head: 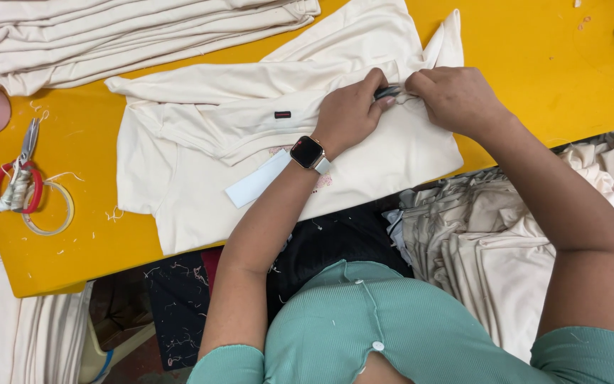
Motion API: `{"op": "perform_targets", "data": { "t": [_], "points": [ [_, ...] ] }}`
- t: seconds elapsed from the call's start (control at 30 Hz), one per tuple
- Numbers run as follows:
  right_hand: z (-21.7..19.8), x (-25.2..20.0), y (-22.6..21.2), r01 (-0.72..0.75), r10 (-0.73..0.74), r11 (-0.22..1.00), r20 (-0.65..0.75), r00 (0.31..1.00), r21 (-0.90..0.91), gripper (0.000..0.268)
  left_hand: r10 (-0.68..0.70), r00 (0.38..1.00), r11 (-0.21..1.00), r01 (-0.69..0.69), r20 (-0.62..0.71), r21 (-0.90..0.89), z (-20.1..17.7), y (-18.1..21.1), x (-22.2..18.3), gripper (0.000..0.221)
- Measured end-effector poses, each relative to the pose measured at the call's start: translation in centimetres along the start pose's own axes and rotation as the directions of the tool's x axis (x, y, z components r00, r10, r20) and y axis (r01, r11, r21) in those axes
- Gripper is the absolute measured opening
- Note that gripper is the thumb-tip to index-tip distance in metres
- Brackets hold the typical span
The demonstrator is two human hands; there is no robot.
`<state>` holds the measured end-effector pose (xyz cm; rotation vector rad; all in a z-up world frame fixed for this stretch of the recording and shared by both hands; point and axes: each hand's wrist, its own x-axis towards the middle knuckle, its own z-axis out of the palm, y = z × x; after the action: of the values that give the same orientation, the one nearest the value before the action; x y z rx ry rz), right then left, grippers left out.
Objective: Trimming loose threads from t-shirts using scissors and folding them on a work table.
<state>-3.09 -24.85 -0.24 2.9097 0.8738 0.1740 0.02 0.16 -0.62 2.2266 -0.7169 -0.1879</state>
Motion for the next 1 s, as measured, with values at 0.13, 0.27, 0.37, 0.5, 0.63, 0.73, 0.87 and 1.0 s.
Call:
{"op": "perform_targets", "data": {
  "t": [0.13, 0.27, 0.37, 0.5, 0.63, 0.73, 0.87, 1.0],
  "points": [
    [-0.4, 0.0, -0.3, -0.042, 0.045, 0.997, -0.045, 0.998, 0.07, 0.016, 0.097, 0.995, 0.993, -0.096, -0.001, 0.07, 0.0, 0.0, 0.1, 0.019],
    [-0.4, 0.2, -0.4, -0.007, 0.007, 1.0, 0.007, 1.0, -0.014, 0.026, 0.091, 0.996, 0.994, -0.091, 0.01, 0.058, -0.1, -0.2, 0.2, 0.019],
    [0.5, -0.1, -0.1, 0.01, -0.01, 1.0, -0.037, 0.999, -0.002, 0.027, 0.128, 0.992, 0.986, -0.128, 0.008, 0.11, 0.3, -0.3, 0.2, 0.017],
    [1.0, -0.2, -0.1, -0.003, 0.004, 1.0, -0.065, 0.998, 0.02, 0.02, 0.182, 0.983, 0.953, -0.168, -0.034, 0.254, 1.9, -0.4, 0.5, 0.018],
    [1.1, -0.3, -0.5, -0.034, 0.034, 0.999, -0.1, 0.994, 0.002, 0.01, 0.266, 0.962, 0.906, -0.225, -0.069, 0.357, 3.1, -0.6, 0.9, 0.017],
    [1.2, -0.4, -0.6, -0.053, 0.054, 0.999, -0.12, 0.991, 0.007, 0.007, 0.308, 0.948, 0.882, -0.253, -0.079, 0.397, 3.7, -0.8, 1.1, 0.017],
    [1.2, -0.5, -0.4, -0.057, 0.064, 0.997, -0.136, 0.989, 0.049, 0.012, 0.306, 0.947, 0.904, -0.257, -0.097, 0.341, 3.2, -0.9, 0.9, 0.015],
    [1.0, -0.8, -1.0, -0.115, 0.137, 0.983, -0.153, 0.979, 0.145, 0.008, 0.148, 0.989, 0.984, -0.145, -0.022, 0.107, 0.6, -0.1, 0.4, 0.022]
  ]
}}
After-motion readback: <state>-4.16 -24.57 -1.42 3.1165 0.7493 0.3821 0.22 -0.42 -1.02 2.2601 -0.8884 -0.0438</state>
